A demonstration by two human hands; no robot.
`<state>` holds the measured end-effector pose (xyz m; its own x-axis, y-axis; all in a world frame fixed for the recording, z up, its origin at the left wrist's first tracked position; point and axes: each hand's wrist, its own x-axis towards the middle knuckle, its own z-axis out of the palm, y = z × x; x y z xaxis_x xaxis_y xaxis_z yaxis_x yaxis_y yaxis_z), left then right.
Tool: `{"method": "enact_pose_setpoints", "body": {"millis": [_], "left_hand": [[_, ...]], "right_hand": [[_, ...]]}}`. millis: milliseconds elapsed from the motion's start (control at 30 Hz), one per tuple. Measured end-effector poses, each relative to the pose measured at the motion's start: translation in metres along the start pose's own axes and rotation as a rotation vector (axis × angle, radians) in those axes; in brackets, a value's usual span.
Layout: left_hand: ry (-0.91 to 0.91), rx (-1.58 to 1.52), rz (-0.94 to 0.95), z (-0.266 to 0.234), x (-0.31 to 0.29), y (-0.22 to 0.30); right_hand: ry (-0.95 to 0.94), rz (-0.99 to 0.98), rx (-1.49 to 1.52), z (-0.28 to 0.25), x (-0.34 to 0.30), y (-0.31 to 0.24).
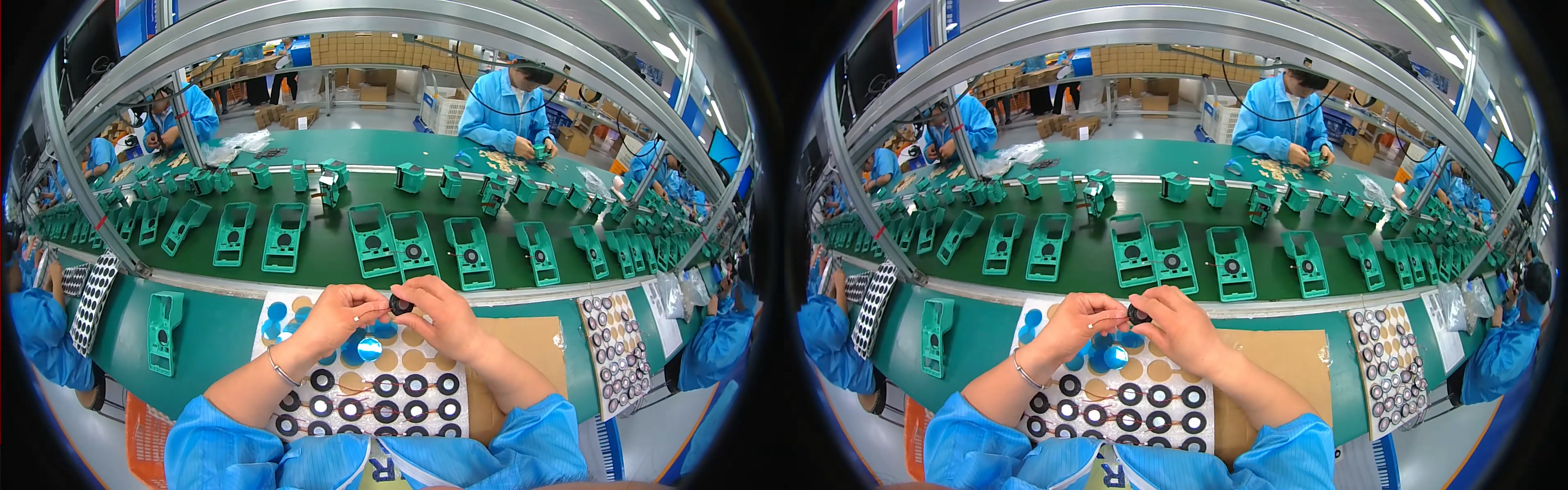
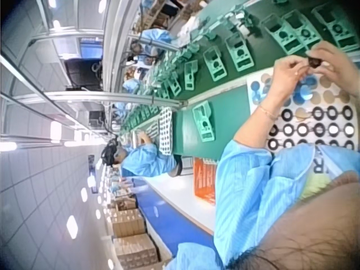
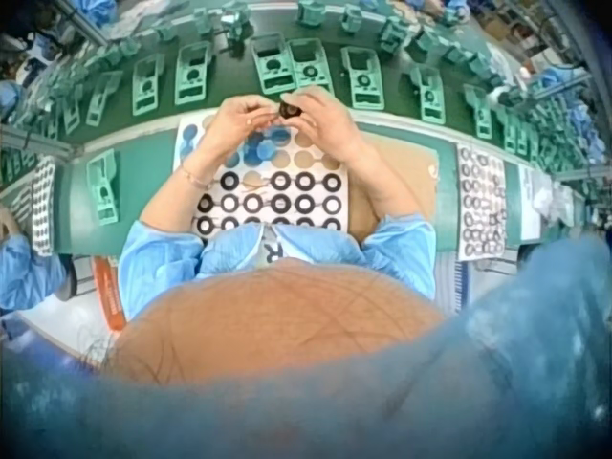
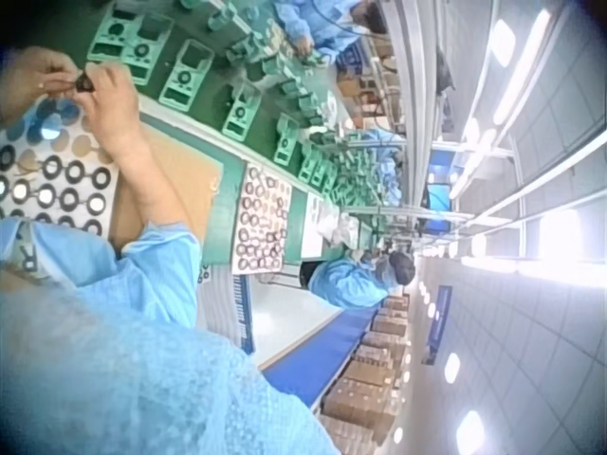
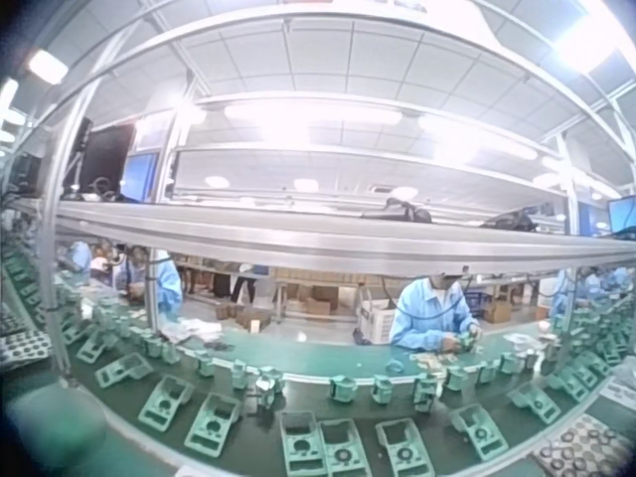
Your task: The person assembles internal components into green electronic housings and applies stickers to them by hand on a factory assembly line.
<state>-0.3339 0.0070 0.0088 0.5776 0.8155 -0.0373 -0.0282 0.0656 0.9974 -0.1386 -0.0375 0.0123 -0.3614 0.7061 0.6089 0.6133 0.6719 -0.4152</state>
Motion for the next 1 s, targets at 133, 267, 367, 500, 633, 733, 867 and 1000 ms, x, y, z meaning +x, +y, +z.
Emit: {"method": "enact_pose_setpoints", "body": {"millis": [133, 267, 367, 500, 633, 733, 867, 1000], "left_hand": [[-0.019, -0.029, -0.002, -0.001, 0.001, -0.001], [-0.094, -0.095, -0.062, -0.005, 0.002, -0.002], [-0.029, 0.159, -0.045, -0.008, 0.0, 0.002], [-0.189, 0.829, 0.031, -0.009, -0.002, 0.01], [-0.21, 1.141, 0.186, -0.007, 0.003, 0.013], [-0.196, 1.278, 0.262, -0.008, 0.012, 0.018], [-0.222, 1.243, 0.126, -0.011, 0.027, 0.023], [0.056, 1.113, 0.153, -0.027, 0.061, 0.023]], "right_hand": [[-0.061, 0.116, 0.182, 0.0, 0.0, 0.004], [-0.124, 0.359, 0.689, -0.004, 0.001, 0.01], [-0.023, 0.29, 0.753, -0.012, 0.006, 0.021], [0.069, 0.422, 0.999, -0.03, 0.011, 0.023], [0.016, 0.449, 1.133, -0.033, 0.013, 0.019], [-0.027, 0.454, 1.13, -0.036, 0.012, 0.023], [-0.022, 0.466, 1.126, -0.04, 0.013, 0.023], [0.059, 0.445, 1.147, -0.044, 0.014, 0.025]]}}
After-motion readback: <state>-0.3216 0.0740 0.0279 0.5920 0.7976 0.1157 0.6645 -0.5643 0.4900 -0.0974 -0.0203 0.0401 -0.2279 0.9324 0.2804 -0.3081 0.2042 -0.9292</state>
